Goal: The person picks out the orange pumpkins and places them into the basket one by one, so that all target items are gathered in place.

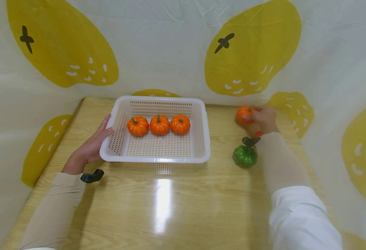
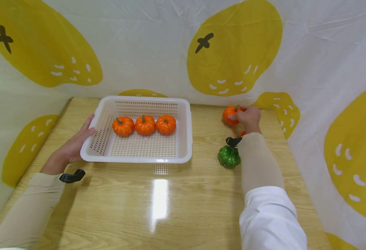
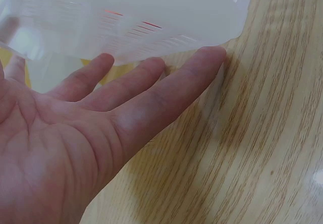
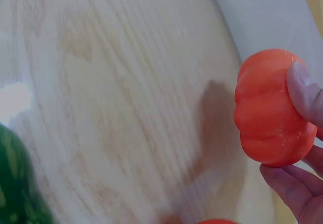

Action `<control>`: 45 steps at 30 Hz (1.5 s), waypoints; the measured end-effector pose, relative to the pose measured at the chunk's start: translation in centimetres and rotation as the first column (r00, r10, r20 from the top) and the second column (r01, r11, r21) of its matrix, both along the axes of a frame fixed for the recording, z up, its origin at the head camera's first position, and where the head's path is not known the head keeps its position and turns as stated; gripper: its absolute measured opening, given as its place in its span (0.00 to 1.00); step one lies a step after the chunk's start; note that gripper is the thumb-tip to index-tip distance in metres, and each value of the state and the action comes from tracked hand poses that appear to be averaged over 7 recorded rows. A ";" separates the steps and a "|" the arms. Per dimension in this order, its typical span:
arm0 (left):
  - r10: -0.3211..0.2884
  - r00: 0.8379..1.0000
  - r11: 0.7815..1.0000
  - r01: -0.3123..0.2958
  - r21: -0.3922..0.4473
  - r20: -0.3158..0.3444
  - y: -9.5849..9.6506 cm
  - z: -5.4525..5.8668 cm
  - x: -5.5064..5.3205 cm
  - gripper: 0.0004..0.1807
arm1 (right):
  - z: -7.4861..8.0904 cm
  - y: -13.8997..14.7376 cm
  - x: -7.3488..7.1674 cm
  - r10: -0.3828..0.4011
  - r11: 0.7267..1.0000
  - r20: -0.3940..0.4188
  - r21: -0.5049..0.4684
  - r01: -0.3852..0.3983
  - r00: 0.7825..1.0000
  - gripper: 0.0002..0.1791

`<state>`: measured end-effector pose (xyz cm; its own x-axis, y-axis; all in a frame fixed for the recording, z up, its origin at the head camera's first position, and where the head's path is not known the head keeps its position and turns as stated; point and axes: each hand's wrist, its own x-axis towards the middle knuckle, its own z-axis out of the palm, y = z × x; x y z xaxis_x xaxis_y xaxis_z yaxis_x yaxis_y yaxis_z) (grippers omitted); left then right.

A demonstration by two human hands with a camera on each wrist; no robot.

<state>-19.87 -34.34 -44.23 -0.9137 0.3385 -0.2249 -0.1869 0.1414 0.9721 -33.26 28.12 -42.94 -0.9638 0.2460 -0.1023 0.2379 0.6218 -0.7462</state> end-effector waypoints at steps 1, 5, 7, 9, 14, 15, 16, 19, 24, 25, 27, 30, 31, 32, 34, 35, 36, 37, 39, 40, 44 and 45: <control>0.001 1.000 1.000 -0.001 0.002 0.003 0.0 0.0 0.0 0.35 | 0.2 -0.2 -0.1 0.011 1.000 -0.008 -0.005 -0.011 1.000 0.34; 0.001 1.000 1.000 -0.001 0.010 0.009 0.0 0.0 0.0 0.35 | 1.0 -0.9 -0.5 0.052 0.998 -0.030 -0.019 -0.052 0.998 0.35; -0.003 1.000 1.000 0.003 0.009 0.005 0.0 0.0 -0.1 0.35 | 1.5 -1.4 -0.7 0.070 0.996 -0.039 -0.045 -0.072 0.997 0.35; -0.008 1.000 1.000 0.008 0.009 -0.003 0.0 0.1 -0.1 0.35 | 1.9 -1.7 -0.8 0.090 0.994 -0.038 -0.056 -0.092 0.995 0.37; -0.016 1.000 1.000 0.016 0.012 -0.011 0.0 0.0 -0.1 0.36 | 2.9 -2.7 -1.0 0.128 0.985 -0.053 -0.107 -0.133 0.990 0.37; -0.017 1.000 1.000 0.017 0.013 -0.009 0.0 0.0 -0.1 0.36 | 3.0 -2.9 -1.1 0.135 0.984 -0.054 -0.111 -0.141 0.989 0.37; -0.017 1.000 1.000 0.017 0.013 -0.008 0.0 0.0 -0.1 0.36 | 3.2 -3.1 -1.1 0.142 0.983 -0.058 -0.106 -0.148 0.988 0.37; -0.019 1.000 1.000 0.019 0.014 -0.008 0.0 0.0 -0.1 0.36 | 3.7 -3.6 -1.0 0.165 0.982 -0.068 -0.086 -0.170 0.984 0.37; -0.018 1.000 1.000 0.019 0.022 -0.018 0.0 0.0 -0.2 0.36 | 4.5 -4.3 -0.7 0.215 0.971 -0.111 -0.082 -0.224 0.970 0.38; -0.018 1.000 1.000 0.018 0.023 -0.016 0.0 0.0 -0.2 0.36 | 4.7 -4.5 -0.6 0.225 0.968 -0.121 -0.083 -0.236 0.967 0.37; -0.017 1.000 1.000 0.017 0.020 -0.013 0.0 0.0 -0.2 0.35 | 5.0 -4.8 -0.4 0.236 0.965 -0.122 -0.085 -0.247 0.964 0.37; -0.013 1.000 1.000 0.013 0.024 0.001 0.1 0.1 -0.1 0.35 | 5.6 -5.3 -0.2 0.249 0.961 -0.122 -0.097 -0.261 0.961 0.37; -0.012 1.000 1.000 0.012 0.024 0.001 0.1 0.1 -0.1 0.35 | 5.8 -5.4 -0.2 0.252 0.960 -0.120 -0.097 -0.264 0.960 0.37; -0.011 1.000 1.000 0.011 0.025 0.003 0.1 0.1 -0.1 0.35 | 6.0 -5.5 -0.1 0.256 0.959 -0.116 -0.098 -0.267 0.960 0.38; -0.014 1.000 0.999 0.014 0.029 0.001 0.1 0.1 -0.1 0.35 | 6.4 -5.9 0.0 0.268 0.954 -0.110 -0.106 -0.280 0.957 0.38; -0.016 1.000 0.999 0.016 0.030 0.000 0.1 0.1 -0.1 0.35 | 6.6 -6.0 0.1 0.273 0.952 -0.102 -0.117 -0.284 0.957 0.39; -0.018 1.000 0.999 0.018 0.030 -0.002 0.1 0.1 -0.1 0.35 | 6.8 -6.2 0.1 0.279 0.950 -0.094 -0.122 -0.289 0.956 0.40; -0.019 1.000 0.999 0.019 0.031 -0.002 0.1 0.1 -0.1 0.35 | 7.0 -6.4 0.2 0.285 0.948 -0.090 -0.124 -0.294 0.954 0.40; -0.021 1.000 0.999 0.021 0.034 -0.002 0.1 0.1 -0.1 0.35 | 7.4 -6.8 0.4 0.294 0.944 -0.083 -0.132 -0.303 0.952 0.40; -0.022 1.000 0.999 0.022 0.034 -0.002 0.1 0.1 -0.1 0.35 | 7.5 -7.0 0.5 0.298 0.942 -0.083 -0.134 -0.307 0.951 0.40; -0.017 1.000 0.999 0.017 0.030 0.005 0.1 0.1 -0.1 0.35 | 8.2 -7.8 0.8 0.317 0.936 -0.094 -0.127 -0.327 0.944 0.40; -0.015 1.000 0.999 0.015 0.031 0.008 0.1 0.1 -0.1 0.35 | 8.3 -8.0 0.8 0.326 0.933 -0.097 -0.126 -0.337 0.940 0.40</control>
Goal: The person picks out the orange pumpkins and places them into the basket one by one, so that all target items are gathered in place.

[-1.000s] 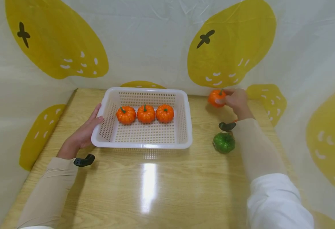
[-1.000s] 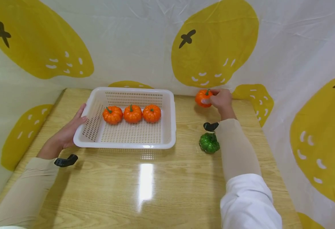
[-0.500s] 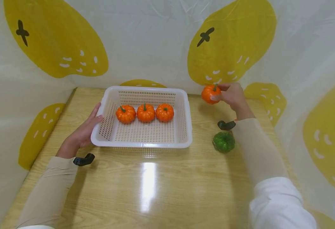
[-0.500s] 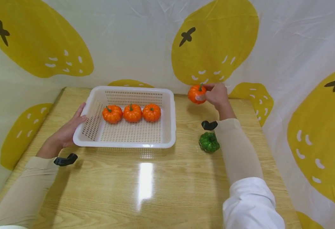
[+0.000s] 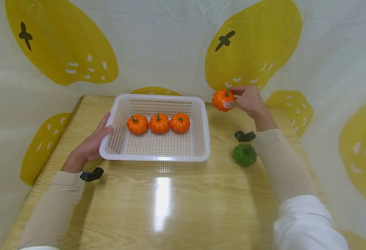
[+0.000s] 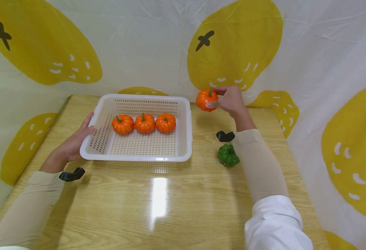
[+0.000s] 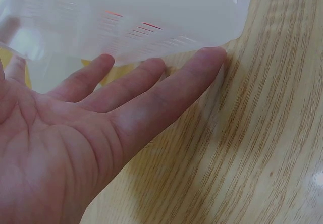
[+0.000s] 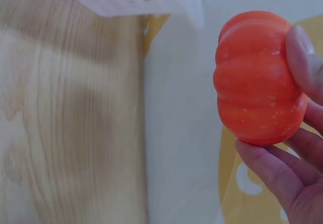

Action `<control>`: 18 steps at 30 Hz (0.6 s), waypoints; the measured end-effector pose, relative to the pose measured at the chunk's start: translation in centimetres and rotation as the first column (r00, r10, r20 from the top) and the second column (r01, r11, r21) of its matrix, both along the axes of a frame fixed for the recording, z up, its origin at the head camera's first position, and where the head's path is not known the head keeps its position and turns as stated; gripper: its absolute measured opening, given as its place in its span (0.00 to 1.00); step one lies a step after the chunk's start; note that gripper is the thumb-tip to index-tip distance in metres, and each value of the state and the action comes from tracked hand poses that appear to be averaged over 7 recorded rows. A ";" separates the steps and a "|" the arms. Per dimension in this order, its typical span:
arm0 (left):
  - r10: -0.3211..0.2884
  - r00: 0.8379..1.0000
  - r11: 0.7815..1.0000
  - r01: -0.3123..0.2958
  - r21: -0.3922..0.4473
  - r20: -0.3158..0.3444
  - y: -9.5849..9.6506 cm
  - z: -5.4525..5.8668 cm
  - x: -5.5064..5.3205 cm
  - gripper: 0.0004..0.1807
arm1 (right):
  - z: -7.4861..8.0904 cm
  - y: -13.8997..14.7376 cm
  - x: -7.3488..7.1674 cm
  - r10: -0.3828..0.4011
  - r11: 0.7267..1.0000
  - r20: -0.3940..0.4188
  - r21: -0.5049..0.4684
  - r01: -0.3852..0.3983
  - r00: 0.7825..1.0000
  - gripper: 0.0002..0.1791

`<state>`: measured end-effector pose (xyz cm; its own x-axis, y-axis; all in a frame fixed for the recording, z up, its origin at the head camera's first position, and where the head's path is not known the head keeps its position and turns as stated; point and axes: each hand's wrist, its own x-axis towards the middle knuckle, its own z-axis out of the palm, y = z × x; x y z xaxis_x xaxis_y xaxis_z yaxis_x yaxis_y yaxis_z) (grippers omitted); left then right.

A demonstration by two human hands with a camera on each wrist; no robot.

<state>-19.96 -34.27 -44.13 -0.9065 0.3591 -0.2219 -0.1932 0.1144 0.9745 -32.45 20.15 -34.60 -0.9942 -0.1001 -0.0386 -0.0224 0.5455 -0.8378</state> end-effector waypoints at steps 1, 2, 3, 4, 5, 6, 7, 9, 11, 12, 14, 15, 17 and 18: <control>0.002 1.000 1.000 -0.002 0.001 0.003 0.0 0.0 0.0 0.35 | 0.1 -0.2 0.1 0.008 1.000 -0.004 0.000 -0.008 1.000 0.41; 0.004 1.000 1.000 -0.004 0.001 0.005 0.0 0.0 0.0 0.35 | 0.3 -0.4 0.1 0.016 1.000 -0.007 -0.001 -0.016 1.000 0.41; 0.005 1.000 1.000 -0.005 0.005 0.007 0.0 0.0 0.0 0.35 | 0.4 -0.6 0.2 0.026 1.000 -0.009 -0.001 -0.026 1.000 0.42; 0.006 1.000 1.000 -0.006 0.007 0.009 0.0 0.0 0.0 0.35 | 0.5 -0.8 0.2 0.035 0.999 -0.012 -0.007 -0.035 0.999 0.42; 0.006 1.000 1.000 -0.007 0.008 0.008 0.0 0.0 0.1 0.35 | 0.5 -1.0 0.3 0.043 0.999 -0.013 -0.009 -0.043 0.999 0.43; 0.007 1.000 1.000 -0.007 0.008 0.008 0.0 0.0 0.0 0.35 | 0.6 -1.2 0.3 0.047 0.999 -0.014 -0.009 -0.047 0.999 0.43; 0.008 1.000 1.000 -0.008 0.004 0.005 0.0 0.0 0.0 0.35 | 0.7 -1.3 0.4 0.052 0.999 -0.014 -0.008 -0.052 0.999 0.42; 0.009 1.000 1.000 -0.009 -0.002 0.000 0.0 0.0 0.0 0.35 | 0.8 -1.7 0.5 0.063 0.998 -0.013 -0.008 -0.063 0.998 0.42; 0.009 1.000 1.000 -0.009 -0.008 -0.005 0.0 0.0 0.0 0.35 | 0.9 -2.0 0.6 0.074 0.997 -0.010 0.000 -0.074 0.997 0.42; 0.010 1.000 1.000 -0.010 -0.009 -0.005 -0.1 0.0 0.0 0.34 | 1.0 -2.2 0.7 0.082 0.997 -0.009 0.002 -0.082 0.997 0.42; 0.010 1.000 1.000 -0.010 -0.009 -0.003 0.0 0.0 0.0 0.34 | 1.1 -2.6 0.8 0.094 0.996 -0.006 0.006 -0.094 0.996 0.42; 0.010 1.000 1.000 -0.010 -0.007 -0.002 0.0 0.0 0.0 0.34 | 1.2 -2.8 0.9 0.099 0.995 -0.003 0.007 -0.099 0.995 0.42; 0.013 1.000 1.000 -0.013 -0.008 -0.001 0.0 0.0 0.0 0.34 | 1.3 -3.2 1.0 0.110 0.994 0.000 0.013 -0.110 0.994 0.42; 0.014 1.000 1.000 -0.014 -0.008 -0.001 0.0 0.0 0.0 0.34 | 1.4 -3.5 1.0 0.115 0.993 -0.001 0.016 -0.114 0.993 0.42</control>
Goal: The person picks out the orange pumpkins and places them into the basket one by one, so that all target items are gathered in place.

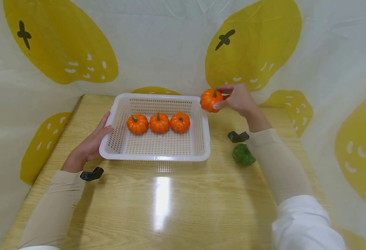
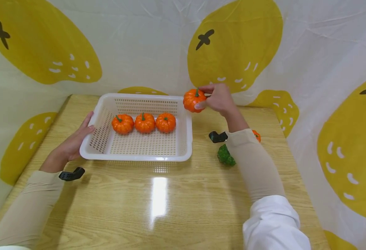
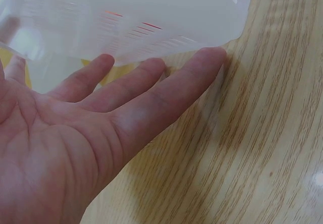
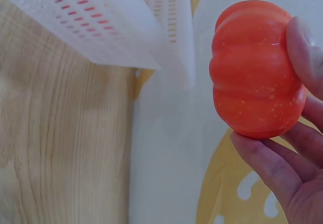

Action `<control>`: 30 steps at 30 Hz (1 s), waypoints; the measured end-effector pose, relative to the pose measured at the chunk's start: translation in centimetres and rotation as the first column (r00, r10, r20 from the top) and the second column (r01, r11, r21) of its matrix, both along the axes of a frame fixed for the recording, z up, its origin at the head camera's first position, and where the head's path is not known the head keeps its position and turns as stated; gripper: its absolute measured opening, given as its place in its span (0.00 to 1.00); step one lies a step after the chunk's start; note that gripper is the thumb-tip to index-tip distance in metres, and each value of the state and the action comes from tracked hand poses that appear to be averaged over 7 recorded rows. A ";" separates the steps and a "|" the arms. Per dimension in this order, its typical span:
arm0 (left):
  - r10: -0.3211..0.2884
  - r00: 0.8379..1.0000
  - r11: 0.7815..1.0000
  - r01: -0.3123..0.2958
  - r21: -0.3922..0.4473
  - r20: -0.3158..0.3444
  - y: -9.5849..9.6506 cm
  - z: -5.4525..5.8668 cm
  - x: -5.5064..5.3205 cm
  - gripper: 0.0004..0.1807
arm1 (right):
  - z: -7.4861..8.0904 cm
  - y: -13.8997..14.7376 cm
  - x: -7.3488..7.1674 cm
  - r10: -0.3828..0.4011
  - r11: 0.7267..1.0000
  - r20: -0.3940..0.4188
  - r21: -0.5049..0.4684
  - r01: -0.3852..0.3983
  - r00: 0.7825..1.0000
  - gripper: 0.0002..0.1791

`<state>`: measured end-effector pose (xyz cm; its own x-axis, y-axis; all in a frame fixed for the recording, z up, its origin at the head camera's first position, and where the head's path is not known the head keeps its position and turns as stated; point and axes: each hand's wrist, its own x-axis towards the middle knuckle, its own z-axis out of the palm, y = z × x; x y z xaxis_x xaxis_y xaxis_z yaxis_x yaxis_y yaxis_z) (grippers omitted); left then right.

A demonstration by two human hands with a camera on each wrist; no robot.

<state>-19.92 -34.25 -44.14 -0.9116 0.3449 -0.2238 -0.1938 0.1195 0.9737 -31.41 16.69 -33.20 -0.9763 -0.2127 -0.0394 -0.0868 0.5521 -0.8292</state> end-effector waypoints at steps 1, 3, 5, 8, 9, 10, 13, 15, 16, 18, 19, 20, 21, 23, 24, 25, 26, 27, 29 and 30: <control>0.002 1.000 1.000 -0.002 -0.001 -0.001 0.0 0.0 0.0 0.35 | 0.0 -0.2 0.1 0.003 1.000 -0.001 0.005 -0.003 1.000 0.42; 0.004 1.000 1.000 -0.004 0.000 -0.002 0.1 0.0 0.0 0.35 | 0.1 -0.7 0.2 0.016 1.000 -0.004 0.018 -0.016 1.000 0.42; 0.001 1.000 1.000 -0.001 0.007 -0.004 0.2 -0.1 0.1 0.35 | 0.1 -1.1 0.3 0.032 0.999 -0.010 0.029 -0.031 0.999 0.42; 0.000 1.000 1.000 0.000 0.026 -0.002 0.2 -0.1 0.1 0.35 | 0.1 -1.7 0.4 0.057 0.998 -0.009 0.035 -0.057 0.998 0.42; 0.000 1.000 1.000 0.000 0.031 -0.004 0.2 -0.1 0.1 0.35 | 0.1 -1.9 0.5 0.063 0.997 -0.010 0.034 -0.063 0.998 0.42; 0.001 1.000 0.999 -0.001 0.034 -0.003 0.2 -0.1 0.1 0.35 | 0.1 -2.0 0.5 0.070 0.997 -0.010 0.033 -0.070 0.997 0.42; 0.006 1.000 1.000 -0.006 0.027 -0.005 0.2 -0.1 0.1 0.35 | 0.0 -2.6 0.6 0.094 0.996 -0.013 0.013 -0.094 0.996 0.43; 0.009 1.000 1.000 -0.009 0.019 -0.003 0.2 -0.1 0.1 0.35 | -0.1 -2.9 0.7 0.109 0.994 -0.020 -0.001 -0.109 0.994 0.42; 0.010 1.000 1.000 -0.010 0.016 -0.002 0.2 0.0 0.2 0.35 | -0.1 -3.1 0.8 0.118 0.993 -0.021 -0.008 -0.119 0.993 0.42; 0.010 1.000 1.000 -0.010 0.018 -0.002 0.3 0.0 0.2 0.35 | -0.1 -3.5 0.9 0.132 0.991 -0.021 -0.017 -0.133 0.991 0.42; 0.011 1.000 1.000 -0.011 0.019 0.000 0.3 0.0 0.2 0.35 | -0.1 -3.7 0.9 0.137 0.990 -0.021 -0.017 -0.138 0.990 0.42; 0.012 1.000 1.000 -0.012 0.018 0.000 0.3 0.0 0.2 0.35 | -0.1 -3.9 0.9 0.143 0.990 -0.020 -0.016 -0.143 0.990 0.42; 0.012 1.000 1.000 -0.012 0.019 0.000 0.3 0.0 0.2 0.35 | -0.1 -4.1 1.0 0.149 0.989 -0.015 -0.016 -0.149 0.989 0.42; 0.012 1.000 1.000 -0.012 0.020 -0.002 0.3 0.0 0.3 0.35 | 0.0 -4.5 1.1 0.157 0.987 -0.009 -0.020 -0.157 0.988 0.42; 0.012 1.000 1.000 -0.012 0.018 -0.004 0.3 0.1 0.3 0.35 | 0.0 -4.7 1.1 0.161 0.987 -0.008 -0.019 -0.161 0.987 0.42; 0.011 1.000 1.000 -0.011 0.017 -0.005 0.3 0.1 0.3 0.35 | 0.0 -4.9 1.2 0.165 0.986 -0.008 -0.018 -0.165 0.986 0.42; 0.011 1.000 1.000 -0.011 0.017 -0.007 0.3 0.1 0.3 0.35 | 0.0 -5.1 1.3 0.170 0.985 -0.007 -0.020 -0.170 0.985 0.42; 0.009 1.000 1.000 -0.009 0.017 -0.009 0.3 0.1 0.3 0.35 | 0.0 -5.3 1.3 0.174 0.984 -0.008 -0.022 -0.174 0.985 0.42; 0.005 1.000 1.000 -0.005 0.020 -0.009 0.2 0.1 0.3 0.35 | 0.0 -5.7 1.4 0.182 0.983 -0.010 -0.025 -0.182 0.983 0.42; 0.004 1.000 1.000 -0.004 0.023 -0.010 0.2 0.1 0.4 0.35 | 0.0 -5.9 1.4 0.189 0.982 -0.010 -0.028 -0.189 0.982 0.42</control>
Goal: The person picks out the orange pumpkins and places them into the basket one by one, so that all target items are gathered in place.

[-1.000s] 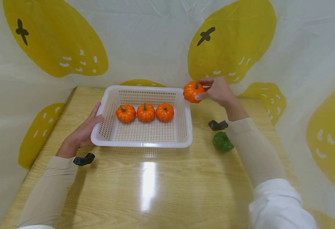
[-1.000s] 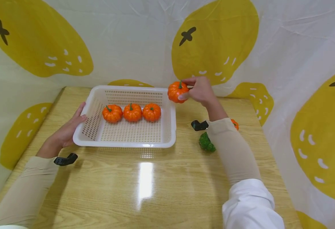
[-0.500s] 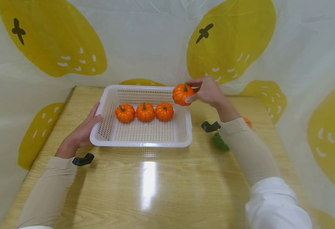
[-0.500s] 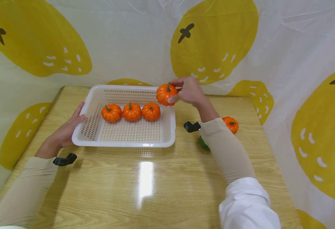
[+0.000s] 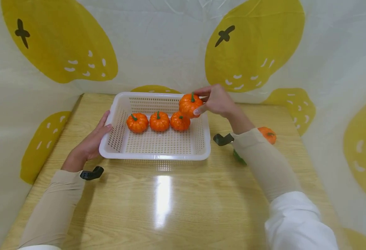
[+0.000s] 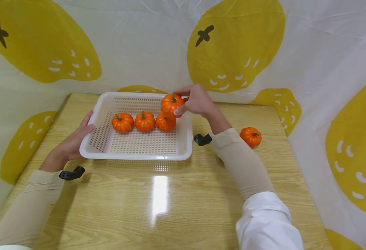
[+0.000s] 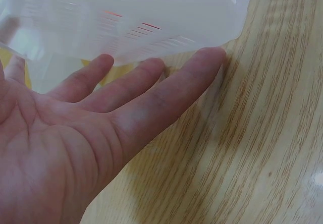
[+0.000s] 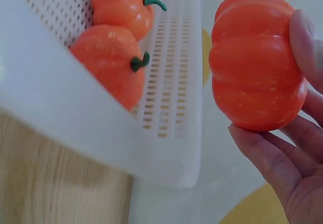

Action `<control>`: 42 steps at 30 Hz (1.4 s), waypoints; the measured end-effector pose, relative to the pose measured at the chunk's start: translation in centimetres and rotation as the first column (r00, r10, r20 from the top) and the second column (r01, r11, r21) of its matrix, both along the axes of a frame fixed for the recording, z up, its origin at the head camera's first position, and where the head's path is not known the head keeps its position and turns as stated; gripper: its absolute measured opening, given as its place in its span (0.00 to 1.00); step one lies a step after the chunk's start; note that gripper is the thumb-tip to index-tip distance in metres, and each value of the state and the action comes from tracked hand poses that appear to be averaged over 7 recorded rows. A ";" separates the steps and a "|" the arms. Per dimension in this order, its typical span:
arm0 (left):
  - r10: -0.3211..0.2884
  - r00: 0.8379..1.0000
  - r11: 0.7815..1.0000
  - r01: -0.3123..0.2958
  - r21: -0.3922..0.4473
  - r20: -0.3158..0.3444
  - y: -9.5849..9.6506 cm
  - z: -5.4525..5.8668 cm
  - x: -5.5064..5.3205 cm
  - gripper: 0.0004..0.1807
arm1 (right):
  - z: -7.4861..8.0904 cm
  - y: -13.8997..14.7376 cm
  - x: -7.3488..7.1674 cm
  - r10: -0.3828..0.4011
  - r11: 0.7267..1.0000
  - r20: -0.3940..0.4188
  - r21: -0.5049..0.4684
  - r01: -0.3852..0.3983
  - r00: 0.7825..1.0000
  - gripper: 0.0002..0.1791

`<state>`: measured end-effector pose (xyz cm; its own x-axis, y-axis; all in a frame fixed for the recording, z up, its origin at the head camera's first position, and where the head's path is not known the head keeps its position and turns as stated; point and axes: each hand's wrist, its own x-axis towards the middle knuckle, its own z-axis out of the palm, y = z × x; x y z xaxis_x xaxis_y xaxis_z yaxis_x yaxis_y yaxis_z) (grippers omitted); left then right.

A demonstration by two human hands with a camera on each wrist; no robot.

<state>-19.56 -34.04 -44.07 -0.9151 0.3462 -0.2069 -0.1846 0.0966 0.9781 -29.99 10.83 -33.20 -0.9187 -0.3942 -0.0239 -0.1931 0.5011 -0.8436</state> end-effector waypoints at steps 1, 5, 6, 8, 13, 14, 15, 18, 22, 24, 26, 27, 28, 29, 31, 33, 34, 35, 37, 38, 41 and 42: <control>-0.001 1.000 1.000 0.001 0.002 0.002 0.0 0.0 0.0 0.35 | 0.0 -0.2 0.0 0.007 1.000 0.002 -0.006 -0.007 1.000 0.42; -0.004 1.000 1.000 0.004 0.008 0.009 0.0 -0.1 -0.1 0.35 | 0.0 -1.1 0.2 0.030 0.999 0.013 -0.018 -0.030 0.999 0.42; -0.005 1.000 1.000 0.005 0.008 0.008 0.0 -0.1 -0.1 0.35 | 0.0 -1.3 0.2 0.036 0.999 0.015 -0.018 -0.036 0.999 0.41; -0.006 1.000 1.000 0.006 0.001 0.008 0.0 -0.1 -0.2 0.35 | 0.0 -1.7 0.4 0.049 0.999 0.011 -0.013 -0.049 0.999 0.42; -0.006 1.000 1.000 0.006 -0.002 0.009 -0.1 -0.1 -0.2 0.35 | -0.3 -2.7 0.3 0.087 0.996 -0.002 -0.008 -0.087 0.996 0.42; -0.006 1.000 1.000 0.006 0.000 0.009 -0.1 -0.1 -0.2 0.35 | -0.3 -2.9 0.3 0.092 0.996 -0.001 -0.007 -0.092 0.996 0.41; -0.005 1.000 1.000 0.005 0.002 0.010 0.0 -0.1 -0.2 0.35 | -0.4 -3.1 0.4 0.095 0.995 0.000 -0.007 -0.095 0.995 0.41; -0.004 1.000 1.000 0.004 0.002 0.007 -0.1 -0.2 -0.3 0.35 | -0.4 -3.6 0.4 0.107 0.994 0.002 0.000 -0.107 0.994 0.40; -0.006 1.000 1.000 0.006 0.000 0.007 -0.1 -0.2 -0.3 0.35 | -0.6 -4.2 0.5 0.121 0.993 0.005 0.009 -0.121 0.993 0.39; -0.006 1.000 1.000 0.006 -0.002 0.010 -0.1 -0.2 -0.4 0.35 | -0.7 -4.5 0.5 0.133 0.991 0.009 0.009 -0.133 0.991 0.39; -0.004 1.000 1.000 0.004 -0.006 0.013 -0.2 -0.3 -0.4 0.35 | -0.8 -4.7 0.5 0.145 0.989 0.016 0.007 -0.145 0.989 0.39; -0.002 1.000 1.000 0.002 -0.008 0.013 -0.2 -0.3 -0.4 0.35 | -0.8 -4.9 0.5 0.151 0.988 0.017 0.009 -0.152 0.988 0.39; -0.001 1.000 1.000 0.002 -0.009 0.014 -0.2 -0.3 -0.4 0.35 | -0.9 -5.0 0.6 0.158 0.987 0.017 0.011 -0.158 0.987 0.39; -0.001 1.000 1.000 0.002 -0.010 0.014 -0.2 -0.3 -0.4 0.35 | -0.9 -5.1 0.6 0.164 0.986 0.017 0.010 -0.164 0.986 0.39; -0.002 1.000 1.000 0.002 -0.010 0.013 -0.3 -0.4 -0.4 0.35 | -1.0 -5.4 0.7 0.175 0.984 0.007 0.018 -0.175 0.984 0.39; -0.003 1.000 1.000 0.003 -0.009 0.010 -0.3 -0.4 -0.4 0.35 | -1.1 -5.7 0.8 0.186 0.982 0.001 0.021 -0.186 0.983 0.39; -0.003 1.000 1.000 0.003 -0.010 0.008 -0.2 -0.4 -0.4 0.35 | -1.2 -5.8 0.8 0.192 0.981 0.000 0.017 -0.192 0.981 0.39; -0.003 1.000 1.000 0.004 -0.009 0.006 -0.2 -0.4 -0.5 0.35 | -1.2 -5.9 0.9 0.197 0.980 0.002 0.013 -0.197 0.980 0.39; -0.006 1.000 1.000 0.006 -0.006 0.001 -0.2 -0.4 -0.5 0.35 | -1.3 -6.2 0.9 0.202 0.979 0.009 0.008 -0.202 0.979 0.39; -0.006 1.000 1.000 0.006 -0.007 -0.001 -0.2 -0.4 -0.4 0.35 | -1.4 -6.3 0.9 0.205 0.979 0.012 0.008 -0.205 0.979 0.39; -0.007 1.000 1.000 0.007 -0.004 -0.005 -0.2 -0.4 -0.4 0.35 | -1.6 -6.6 0.9 0.218 0.976 0.019 0.003 -0.218 0.976 0.39; -0.007 1.000 1.000 0.007 -0.005 -0.006 -0.1 -0.4 -0.4 0.35 | -1.7 -6.8 0.9 0.223 0.975 0.015 0.008 -0.223 0.975 0.39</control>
<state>-19.94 -34.19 -44.44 -0.9137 0.3518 -0.2034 -0.1782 0.1030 0.9786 -29.13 4.08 -34.89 -0.8073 -0.5888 -0.0414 -0.2888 0.4553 -0.8422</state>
